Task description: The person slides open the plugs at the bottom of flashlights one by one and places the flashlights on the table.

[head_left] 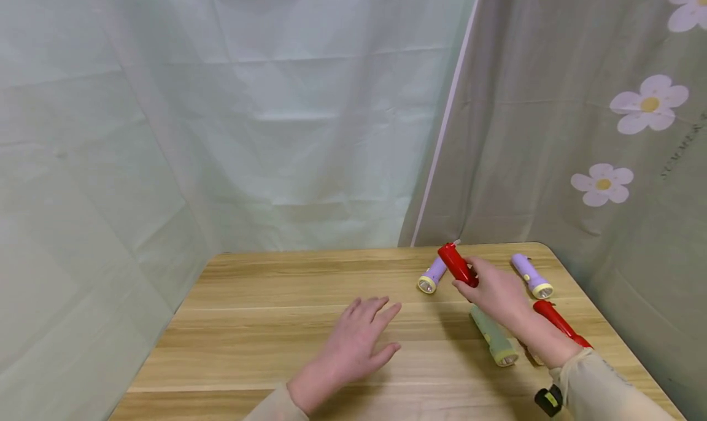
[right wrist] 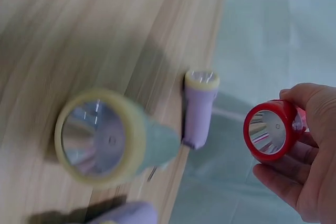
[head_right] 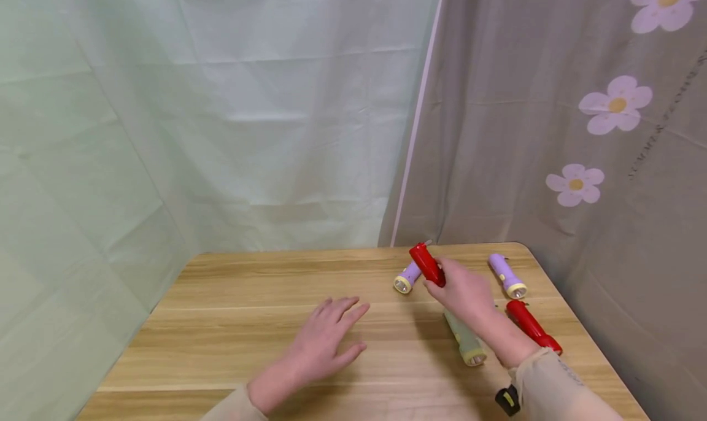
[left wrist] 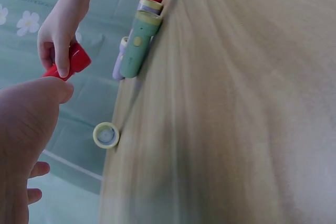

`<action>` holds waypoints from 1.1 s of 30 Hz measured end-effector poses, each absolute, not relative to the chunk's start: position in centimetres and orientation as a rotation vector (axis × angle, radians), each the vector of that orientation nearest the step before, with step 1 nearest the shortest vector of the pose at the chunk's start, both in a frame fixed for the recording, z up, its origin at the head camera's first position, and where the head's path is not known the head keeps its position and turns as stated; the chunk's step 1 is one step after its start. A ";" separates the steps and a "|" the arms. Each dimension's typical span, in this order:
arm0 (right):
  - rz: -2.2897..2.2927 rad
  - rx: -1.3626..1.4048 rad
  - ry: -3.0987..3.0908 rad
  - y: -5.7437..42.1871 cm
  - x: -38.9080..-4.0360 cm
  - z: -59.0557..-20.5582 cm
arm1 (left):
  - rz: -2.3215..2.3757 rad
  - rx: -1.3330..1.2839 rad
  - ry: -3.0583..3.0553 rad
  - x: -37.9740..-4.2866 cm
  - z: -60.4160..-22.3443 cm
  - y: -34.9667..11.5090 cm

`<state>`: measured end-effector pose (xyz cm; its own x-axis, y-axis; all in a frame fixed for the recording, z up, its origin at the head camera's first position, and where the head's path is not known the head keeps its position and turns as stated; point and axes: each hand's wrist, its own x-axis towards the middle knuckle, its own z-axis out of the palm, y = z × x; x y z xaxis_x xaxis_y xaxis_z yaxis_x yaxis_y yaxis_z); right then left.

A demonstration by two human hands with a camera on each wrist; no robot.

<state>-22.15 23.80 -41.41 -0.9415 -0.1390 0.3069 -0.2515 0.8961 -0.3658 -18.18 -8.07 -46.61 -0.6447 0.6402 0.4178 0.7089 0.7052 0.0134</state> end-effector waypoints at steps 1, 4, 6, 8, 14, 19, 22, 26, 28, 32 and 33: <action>0.584 0.279 -2.790 24.1 -22.4 -41.4 | -0.240 -1.051 -2.529 -18.1 -46.8 -8.1; 0.579 0.230 -2.793 25.3 -23.1 -41.5 | -0.236 -1.057 -2.539 -17.9 -47.3 -8.0; 0.578 0.191 -2.793 26.2 -23.6 -41.7 | -0.234 -1.058 -2.547 -17.8 -47.6 -8.0; 0.580 0.145 -2.809 27.1 -24.2 -41.9 | -0.242 -1.062 -2.552 -17.6 -47.9 -7.9; 0.600 0.017 -2.877 29.2 -25.7 -42.4 | -0.276 -1.075 -2.574 -17.0 -48.5 -7.5; 0.594 -0.055 -2.912 30.4 -26.6 -42.7 | -0.274 -1.077 -2.618 -16.7 -49.0 -7.1; 0.597 -0.098 -2.940 30.9 -27.0 -43.1 | -0.291 -1.076 -2.636 -16.5 -49.2 -6.9; 0.585 -0.126 -2.966 31.5 -27.7 -44.0 | -0.329 -1.069 -2.650 -16.3 -49.4 -6.9; 0.565 -0.135 -2.977 31.8 -28.0 -44.6 | -0.348 -1.068 -2.656 -16.2 -49.6 -6.8; 0.560 -0.181 -3.013 32.4 -28.4 -45.9 | -0.357 -1.065 -2.660 -16.1 -49.7 -6.7; 0.564 -0.193 -3.023 32.5 -28.4 -46.0 | -0.360 -1.064 -2.661 -16.0 -49.6 -6.7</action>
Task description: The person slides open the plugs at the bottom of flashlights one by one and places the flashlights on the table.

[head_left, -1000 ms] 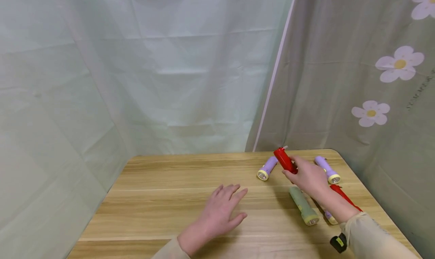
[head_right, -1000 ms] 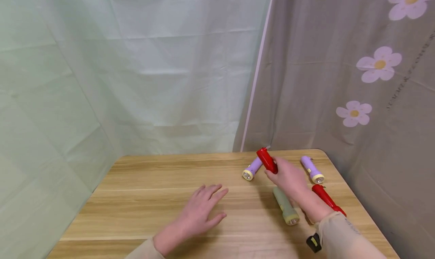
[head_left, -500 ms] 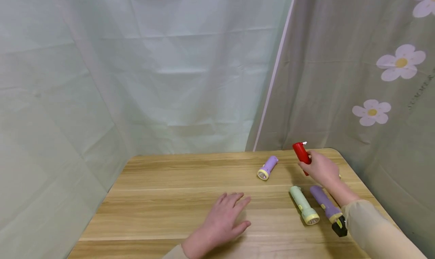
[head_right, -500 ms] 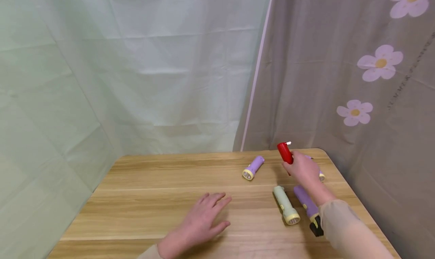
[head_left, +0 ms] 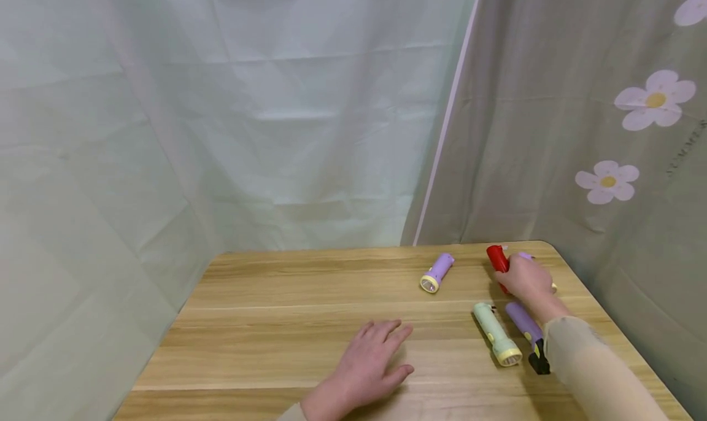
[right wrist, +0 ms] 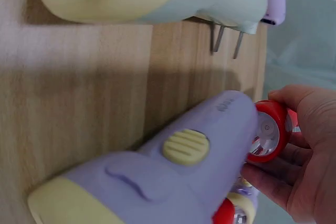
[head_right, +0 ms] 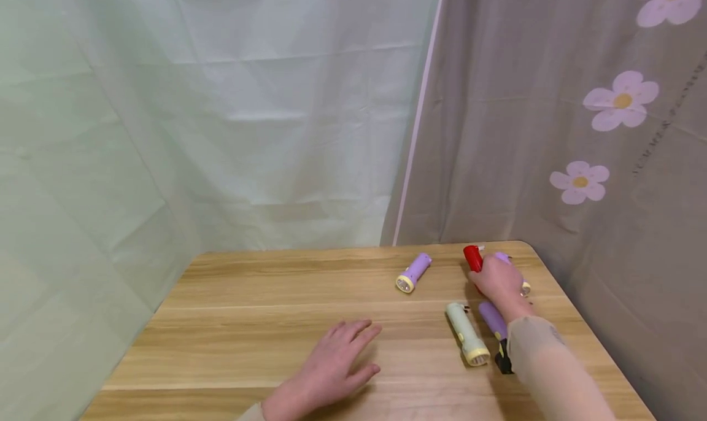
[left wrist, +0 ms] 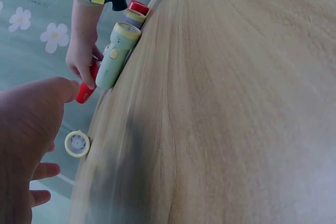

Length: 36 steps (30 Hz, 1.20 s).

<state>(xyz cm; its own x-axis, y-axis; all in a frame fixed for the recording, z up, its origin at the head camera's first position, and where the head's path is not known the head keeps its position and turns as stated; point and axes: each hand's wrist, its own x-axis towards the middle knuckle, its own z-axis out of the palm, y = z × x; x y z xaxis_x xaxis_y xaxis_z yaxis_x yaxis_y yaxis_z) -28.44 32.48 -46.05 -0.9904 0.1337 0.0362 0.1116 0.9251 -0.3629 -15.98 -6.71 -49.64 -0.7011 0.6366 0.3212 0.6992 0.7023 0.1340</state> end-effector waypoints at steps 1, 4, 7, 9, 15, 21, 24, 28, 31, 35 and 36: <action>0.574 -0.210 -3.037 32.5 -28.5 -46.2 | -0.367 -1.063 -2.660 -16.0 -49.7 -6.7; 0.582 -0.220 -3.063 32.6 -28.6 -46.5 | -0.394 -1.062 -2.662 -15.9 -49.7 -6.7; 0.588 -0.218 -3.078 32.4 -28.7 -46.6 | -0.419 -1.058 -2.668 -15.9 -49.8 -6.7; 0.582 -0.207 -3.085 32.3 -28.8 -46.6 | -0.429 -1.059 -2.672 -15.9 -49.9 -6.7; 0.544 -0.185 -3.123 32.2 -28.9 -46.7 | -0.434 -1.058 -2.671 -15.8 -50.2 -6.6; 0.533 -0.207 -3.143 32.3 -28.9 -47.0 | -0.468 -1.053 -2.678 -15.7 -50.4 -6.4; 0.533 -0.210 -3.147 32.3 -28.9 -47.1 | -0.484 -1.053 -2.682 -15.7 -50.5 -6.4; 0.533 -0.192 -3.149 32.3 -28.9 -47.0 | -0.494 -1.051 -2.697 -15.6 -50.5 -6.4; 0.531 -0.182 -3.151 32.3 -28.8 -46.9 | -0.496 -1.047 -2.709 -15.6 -50.5 -6.4; 0.535 -0.184 -3.155 32.2 -28.8 -46.8 | -0.487 -1.043 -2.708 -15.5 -50.5 -6.4; 0.537 -0.184 -3.157 32.2 -28.8 -46.8 | -0.485 -1.042 -2.706 -15.5 -50.6 -6.4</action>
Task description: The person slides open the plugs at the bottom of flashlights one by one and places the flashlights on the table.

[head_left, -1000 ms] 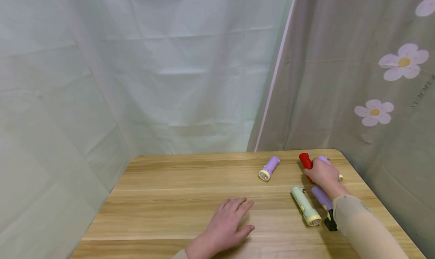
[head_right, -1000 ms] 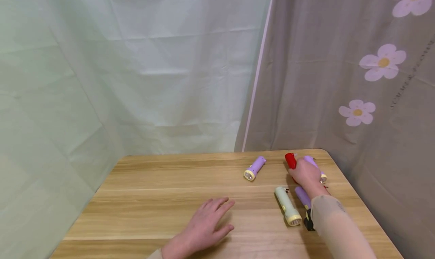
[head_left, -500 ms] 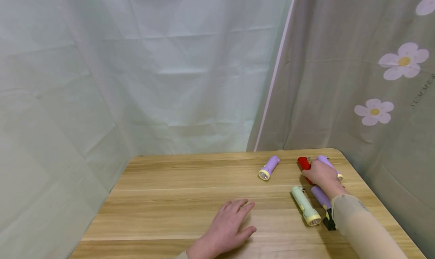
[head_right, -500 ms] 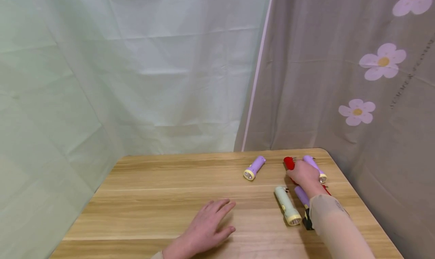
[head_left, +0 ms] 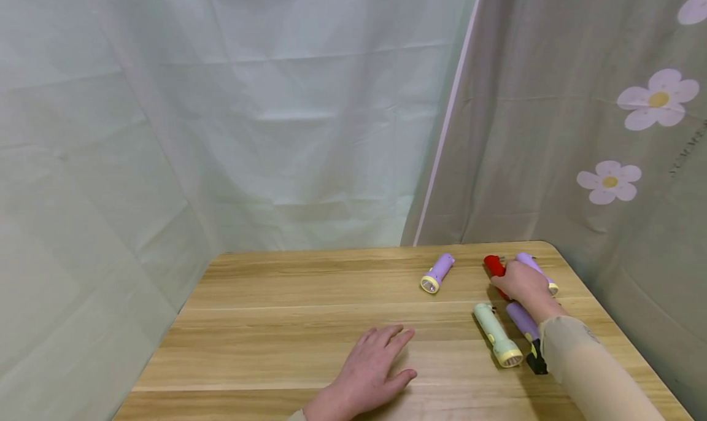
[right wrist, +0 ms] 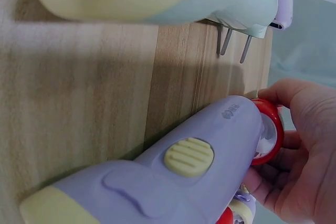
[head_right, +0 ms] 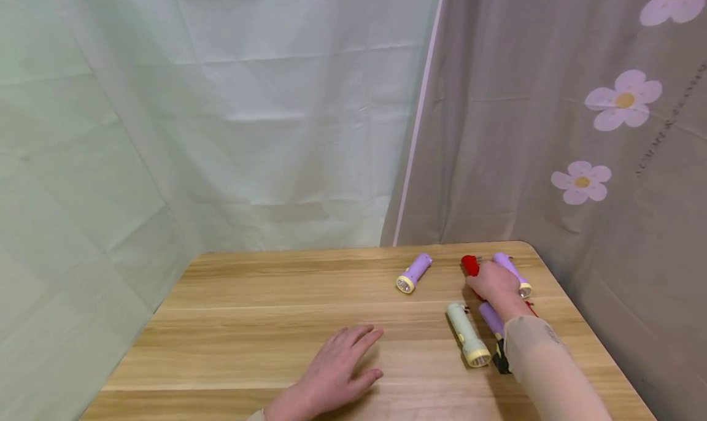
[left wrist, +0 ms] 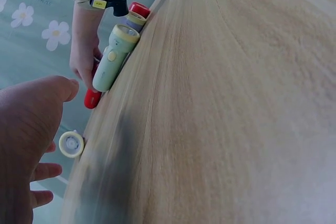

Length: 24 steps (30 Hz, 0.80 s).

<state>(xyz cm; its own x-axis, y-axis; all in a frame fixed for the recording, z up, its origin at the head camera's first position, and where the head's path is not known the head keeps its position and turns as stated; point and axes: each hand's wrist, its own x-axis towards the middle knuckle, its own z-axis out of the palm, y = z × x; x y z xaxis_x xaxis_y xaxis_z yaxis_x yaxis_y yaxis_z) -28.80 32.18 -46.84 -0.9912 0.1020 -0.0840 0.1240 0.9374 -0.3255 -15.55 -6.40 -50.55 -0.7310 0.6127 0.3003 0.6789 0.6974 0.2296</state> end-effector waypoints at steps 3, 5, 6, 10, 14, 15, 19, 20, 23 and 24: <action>-0.523 0.172 3.025 32.2 -28.8 -46.8 | -0.485 -1.042 -2.699 -15.5 -50.6 -6.4; -0.528 0.168 3.019 32.2 -28.7 -46.8 | -0.489 -1.044 -2.695 -15.5 -50.6 -6.4; -0.524 0.166 3.015 32.2 -28.7 -46.7 | -0.491 -1.046 -2.693 -15.5 -50.6 -6.4; -0.514 0.162 2.994 32.1 -28.6 -46.6 | -0.500 -1.053 -2.683 -15.5 -50.6 -6.5; -0.540 0.148 3.004 32.0 -28.6 -46.6 | -0.509 -1.055 -2.678 -15.5 -50.6 -6.5; -0.549 0.141 3.009 32.0 -28.6 -46.5 | -0.510 -1.055 -2.679 -15.5 -50.6 -6.5; -0.566 0.114 3.021 32.1 -28.6 -46.5 | -0.515 -1.058 -2.679 -15.5 -50.6 -6.5; -0.563 0.115 3.021 32.1 -28.6 -46.5 | -0.513 -1.057 -2.682 -15.5 -50.7 -6.5; -0.555 0.124 3.037 32.2 -28.6 -46.6 | -0.512 -1.057 -2.686 -15.5 -50.7 -6.5; -0.549 0.132 3.050 32.2 -28.6 -46.6 | -0.510 -1.055 -2.689 -15.5 -50.8 -6.5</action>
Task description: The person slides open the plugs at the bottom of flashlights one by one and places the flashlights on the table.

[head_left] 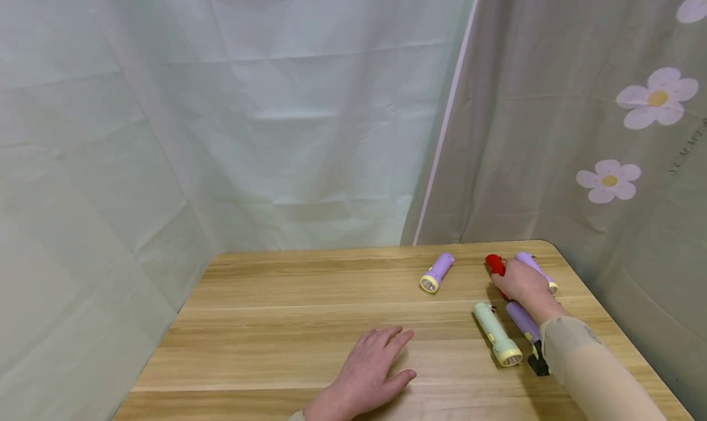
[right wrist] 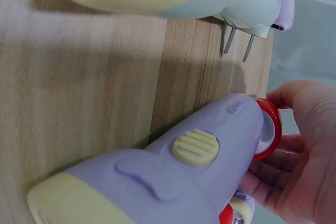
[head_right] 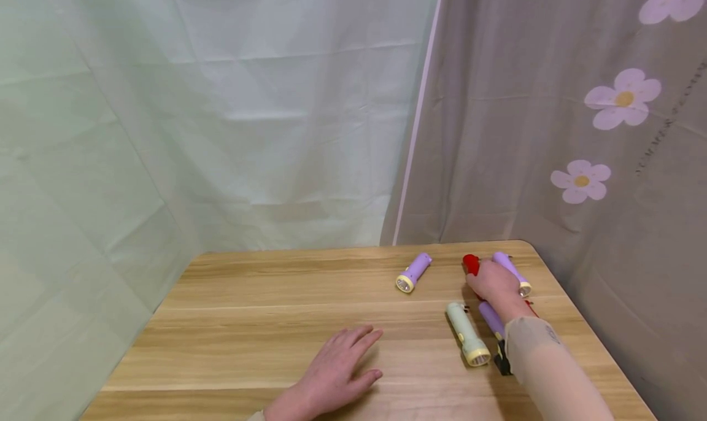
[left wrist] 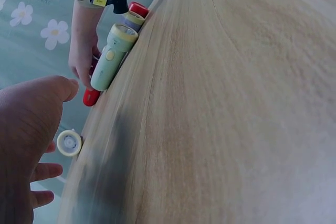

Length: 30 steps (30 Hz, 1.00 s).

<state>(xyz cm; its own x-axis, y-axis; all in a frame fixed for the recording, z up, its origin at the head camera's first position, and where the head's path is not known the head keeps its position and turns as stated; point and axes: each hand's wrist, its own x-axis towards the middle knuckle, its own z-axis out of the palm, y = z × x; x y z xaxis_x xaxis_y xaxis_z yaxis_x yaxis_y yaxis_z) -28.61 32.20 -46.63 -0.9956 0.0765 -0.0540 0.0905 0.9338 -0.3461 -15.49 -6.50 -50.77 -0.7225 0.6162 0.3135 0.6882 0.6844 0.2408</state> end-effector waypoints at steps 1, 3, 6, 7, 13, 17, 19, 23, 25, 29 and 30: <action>-0.542 0.140 3.068 32.3 -28.6 -46.6 | -0.511 -1.053 -2.693 -15.5 -50.8 -6.5; -0.528 0.150 3.107 32.3 -28.6 -46.5 | -0.515 -1.049 -2.700 -15.5 -50.9 -6.5; -0.504 0.153 3.168 32.0 -28.6 -46.2 | -0.519 -1.038 -2.714 -15.6 -50.9 -6.7; -0.490 0.144 3.187 31.8 -28.6 -46.0 | -0.520 -1.033 -2.719 -15.6 -50.9 -6.7; -0.460 0.022 3.245 29.5 -28.7 -45.0 | -0.521 -0.997 -2.729 -16.0 -50.8 -7.2; -0.517 -0.037 3.216 27.3 -28.7 -44.6 | -0.534 -0.958 -2.746 -16.5 -50.5 -7.7; -0.529 -0.054 3.201 26.1 -28.8 -44.6 | -0.546 -0.937 -2.750 -16.8 -50.4 -8.0; -0.549 -0.088 3.171 23.8 -29.4 -45.0 | -0.572 -0.901 -2.726 -17.4 -50.4 -8.3; -0.557 -0.104 3.169 22.7 -29.7 -45.2 | -0.587 -0.887 -2.714 -17.6 -50.3 -8.3; -0.552 -0.137 3.181 20.8 -30.1 -45.6 | -0.613 -0.875 -2.721 -17.7 -50.1 -7.9; -0.548 -0.144 3.184 20.4 -30.2 -45.7 | -0.617 -0.876 -2.723 -17.7 -50.1 -7.8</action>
